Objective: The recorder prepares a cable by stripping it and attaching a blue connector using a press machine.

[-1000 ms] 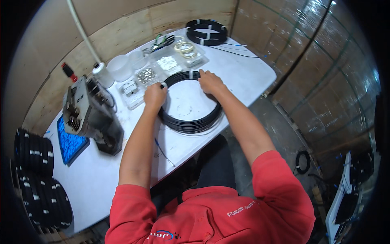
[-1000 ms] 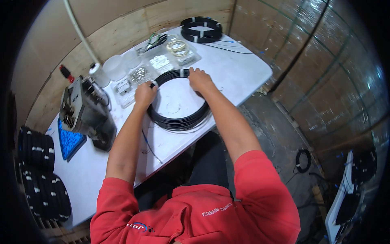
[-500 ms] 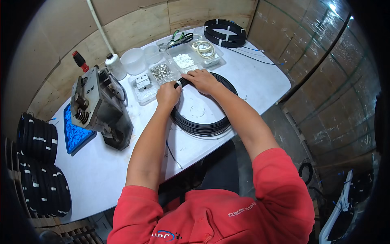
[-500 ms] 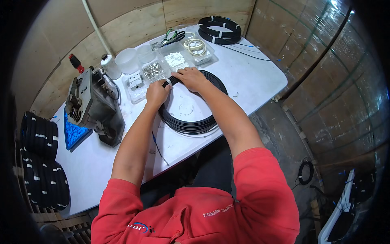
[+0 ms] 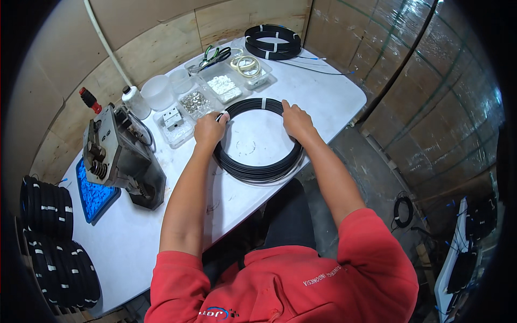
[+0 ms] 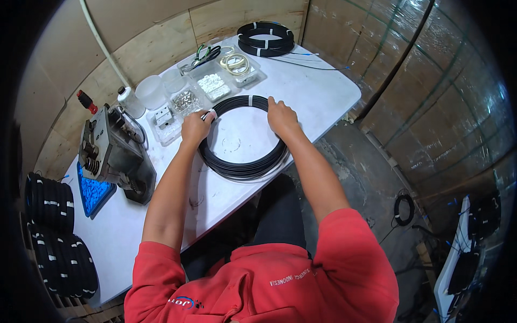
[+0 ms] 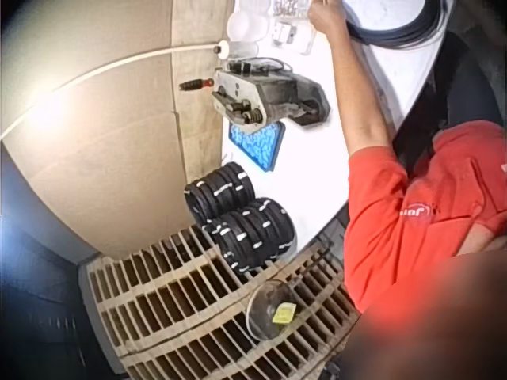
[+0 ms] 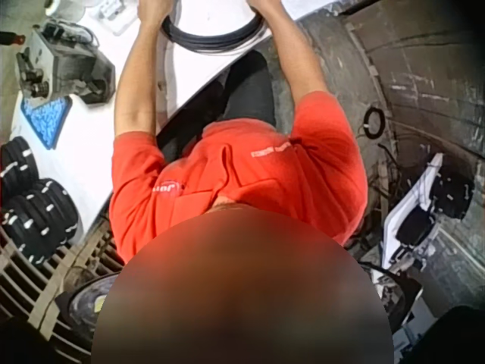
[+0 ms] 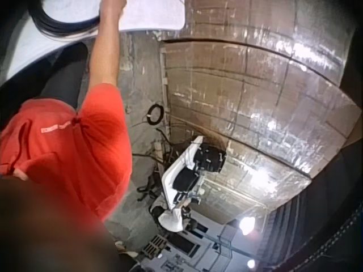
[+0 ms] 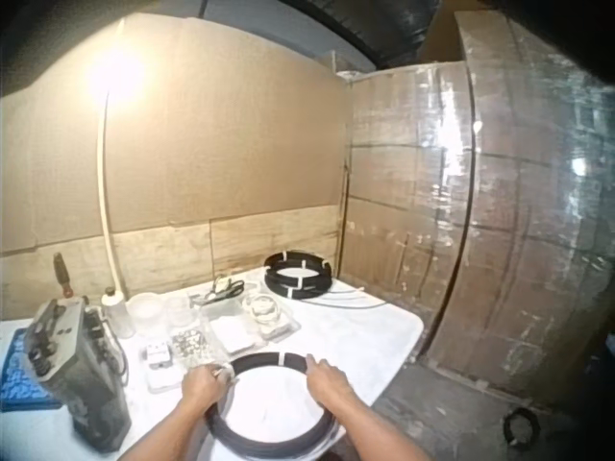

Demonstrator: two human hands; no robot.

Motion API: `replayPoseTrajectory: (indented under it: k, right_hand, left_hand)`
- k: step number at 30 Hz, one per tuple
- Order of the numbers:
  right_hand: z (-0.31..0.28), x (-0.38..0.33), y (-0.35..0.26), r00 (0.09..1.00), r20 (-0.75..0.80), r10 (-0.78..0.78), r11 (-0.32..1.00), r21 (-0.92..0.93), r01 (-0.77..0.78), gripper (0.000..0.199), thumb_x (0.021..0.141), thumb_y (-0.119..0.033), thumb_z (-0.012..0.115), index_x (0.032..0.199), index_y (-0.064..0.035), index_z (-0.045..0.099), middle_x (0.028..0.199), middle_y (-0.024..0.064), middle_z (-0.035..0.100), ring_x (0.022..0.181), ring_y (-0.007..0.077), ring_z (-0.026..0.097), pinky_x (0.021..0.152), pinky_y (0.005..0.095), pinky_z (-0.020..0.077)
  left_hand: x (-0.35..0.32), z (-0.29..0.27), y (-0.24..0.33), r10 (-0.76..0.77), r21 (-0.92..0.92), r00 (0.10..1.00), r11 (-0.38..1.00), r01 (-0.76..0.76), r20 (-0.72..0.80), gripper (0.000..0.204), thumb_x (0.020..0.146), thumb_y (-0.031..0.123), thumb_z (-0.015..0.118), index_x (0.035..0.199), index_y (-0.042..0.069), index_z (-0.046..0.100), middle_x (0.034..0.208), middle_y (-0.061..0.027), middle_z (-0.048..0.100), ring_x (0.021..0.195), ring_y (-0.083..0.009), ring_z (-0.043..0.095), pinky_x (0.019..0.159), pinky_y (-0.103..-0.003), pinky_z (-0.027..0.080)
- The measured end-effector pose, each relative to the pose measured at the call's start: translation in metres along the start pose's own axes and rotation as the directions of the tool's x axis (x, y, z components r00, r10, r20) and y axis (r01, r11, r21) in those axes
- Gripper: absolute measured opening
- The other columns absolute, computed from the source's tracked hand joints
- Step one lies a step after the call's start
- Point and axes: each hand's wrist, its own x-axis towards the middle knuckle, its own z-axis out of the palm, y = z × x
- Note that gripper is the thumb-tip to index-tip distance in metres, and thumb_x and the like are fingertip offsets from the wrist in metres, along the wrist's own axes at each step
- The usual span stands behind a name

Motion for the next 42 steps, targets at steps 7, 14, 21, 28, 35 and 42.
replayPoseTrajectory:
  k: [7, 14, 21, 28, 35, 42]
  right_hand:
    - [-0.012, -0.024, 0.028, 0.975, -0.060, 0.213, 0.974, -0.068, -0.217, 0.033, 0.096, -0.015, 0.039, 0.123, -0.0014, 0.051, 0.108, 0.0268, 0.065, 0.098, 0.0446, 0.066, 0.085, 0.0517, 0.0529]
    - [-0.036, -0.008, 0.006, 0.980, -0.198, 0.026, 0.993, -0.105, -0.048, 0.037, 0.095, -0.019, 0.051, 0.130, -0.0072, 0.054, 0.124, 0.0197, 0.060, 0.114, 0.0381, 0.058, 0.093, 0.0489, 0.0494]
    - [0.014, -0.010, -0.138, 0.470, -0.172, -0.866, 0.478, -0.006, 0.878, 0.041, 0.089, -0.021, 0.060, 0.128, -0.0096, 0.061, 0.132, 0.0163, 0.059, 0.124, 0.0350, 0.053, 0.106, 0.0421, 0.0408]
    - [0.038, -0.028, -0.198, 0.453, -0.013, -0.891, 0.451, 0.075, 0.890, 0.017, 0.086, -0.023, 0.061, 0.091, -0.0076, 0.066, 0.090, 0.0124, 0.068, 0.085, 0.0328, 0.066, 0.077, 0.0453, 0.0516]
    - [0.040, -0.037, -0.216, 0.474, -0.171, -0.864, 0.462, 0.106, 0.880, 0.013, 0.086, -0.020, 0.062, 0.086, -0.0067, 0.065, 0.083, 0.0126, 0.067, 0.079, 0.0335, 0.066, 0.070, 0.0461, 0.0523]
    - [0.032, -0.054, -0.234, 0.453, -0.031, -0.891, 0.441, 0.176, 0.880, 0.017, 0.085, -0.020, 0.062, 0.092, -0.0057, 0.067, 0.086, 0.0144, 0.068, 0.083, 0.0353, 0.066, 0.074, 0.0469, 0.0525]
  left_hand:
    - [-0.021, 0.016, -0.076, 0.108, -0.305, 0.979, 0.951, -0.051, 0.174, 0.035, 0.093, 0.030, 0.062, 0.109, -0.001, 0.071, 0.078, -0.0121, 0.070, 0.066, -0.0187, 0.067, 0.061, -0.032, 0.052]
    - [-0.057, -0.023, -0.057, 0.009, -0.417, 0.963, 0.903, 0.108, 0.269, 0.028, 0.091, 0.021, 0.060, 0.104, 0.000, 0.072, 0.076, -0.0101, 0.070, 0.070, -0.0177, 0.064, 0.068, -0.031, 0.049]
    - [-0.070, -0.045, -0.061, 0.017, -0.360, 0.958, 0.928, 0.091, 0.285, 0.025, 0.092, 0.020, 0.060, 0.102, 0.001, 0.072, 0.075, -0.0082, 0.069, 0.068, -0.0149, 0.060, 0.067, -0.031, 0.048]
    - [-0.111, -0.105, -0.086, 0.009, -0.204, 0.990, 0.979, 0.020, 0.142, 0.026, 0.087, 0.019, 0.067, 0.105, 0.002, 0.072, 0.089, -0.0165, 0.071, 0.081, -0.0288, 0.068, 0.078, -0.038, 0.053]
    - [-0.196, -0.162, -0.115, -0.099, -0.141, 0.989, 0.987, 0.084, -0.109, 0.020, 0.083, 0.010, 0.067, 0.099, -0.001, 0.073, 0.094, -0.0198, 0.071, 0.086, -0.0340, 0.069, 0.083, -0.040, 0.054]
    - [-0.216, -0.149, -0.150, -0.135, -0.149, 0.909, 0.985, 0.081, -0.395, 0.016, 0.084, 0.010, 0.068, 0.094, -0.001, 0.073, 0.087, -0.0194, 0.071, 0.079, -0.0357, 0.068, 0.075, -0.040, 0.054]
